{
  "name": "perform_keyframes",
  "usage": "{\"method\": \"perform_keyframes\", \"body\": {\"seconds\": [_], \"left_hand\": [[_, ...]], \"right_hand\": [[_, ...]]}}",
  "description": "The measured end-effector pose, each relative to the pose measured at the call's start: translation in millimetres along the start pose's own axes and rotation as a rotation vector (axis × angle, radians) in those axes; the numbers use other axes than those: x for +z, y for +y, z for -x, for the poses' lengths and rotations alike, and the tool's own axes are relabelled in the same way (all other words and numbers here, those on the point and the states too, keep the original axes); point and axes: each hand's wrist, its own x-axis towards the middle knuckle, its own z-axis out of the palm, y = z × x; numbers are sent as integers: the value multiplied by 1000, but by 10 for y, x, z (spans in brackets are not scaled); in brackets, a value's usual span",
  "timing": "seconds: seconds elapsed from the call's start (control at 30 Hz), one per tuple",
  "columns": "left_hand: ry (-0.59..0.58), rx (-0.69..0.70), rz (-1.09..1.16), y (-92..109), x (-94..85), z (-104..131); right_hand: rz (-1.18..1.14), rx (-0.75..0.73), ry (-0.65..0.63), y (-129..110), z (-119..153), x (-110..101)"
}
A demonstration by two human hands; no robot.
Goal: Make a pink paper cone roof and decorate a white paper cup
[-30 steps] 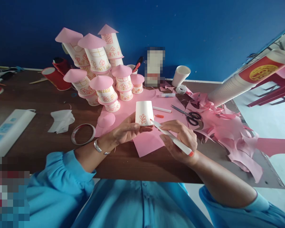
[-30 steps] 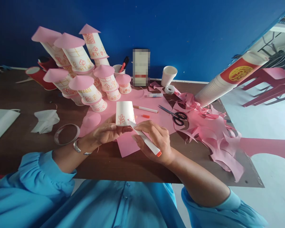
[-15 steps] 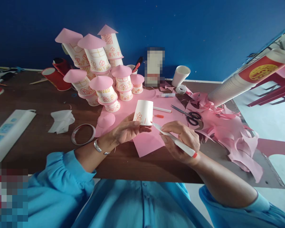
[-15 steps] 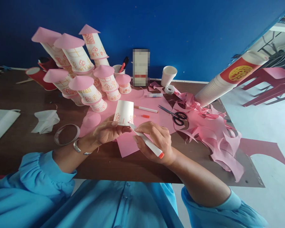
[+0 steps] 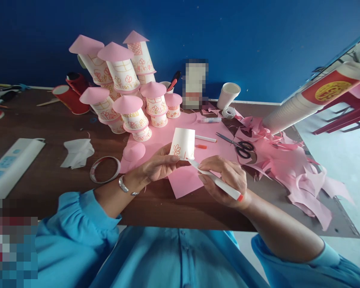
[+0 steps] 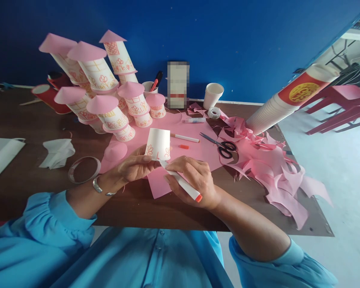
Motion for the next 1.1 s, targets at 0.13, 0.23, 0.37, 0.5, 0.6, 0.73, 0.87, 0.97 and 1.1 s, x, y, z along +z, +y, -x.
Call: {"method": "perform_keyframes", "body": {"seconds": [0.13, 0.23, 0.37, 0.5, 0.6, 0.73, 0.87, 0.97, 1.1], "left_hand": [[-4, 2, -11, -12, -18, 2], [-13, -9, -4, -12, -26, 2], [-14, -23, 15, 1, -14, 1], [3, -30, 0, 5, -16, 10], [13, -32, -4, 5, -21, 14], [1, -21, 13, 10, -9, 8], [5, -12, 26, 6, -6, 5], [16, -6, 16, -7, -24, 9], [7, 4, -6, -15, -36, 10]], "right_hand": [[15, 0, -14, -4, 3, 2], [21, 9, -17, -6, -4, 9], [19, 6, 15, -4, -21, 20], [55, 28, 64, 0, -25, 20], [87, 47, 69, -3, -24, 9], [115, 42, 44, -18, -27, -8], [109, 22, 63, -28, -28, -16], [96, 13, 68, -34, -33, -19], [66, 13, 43, -49, -45, -25]]}}
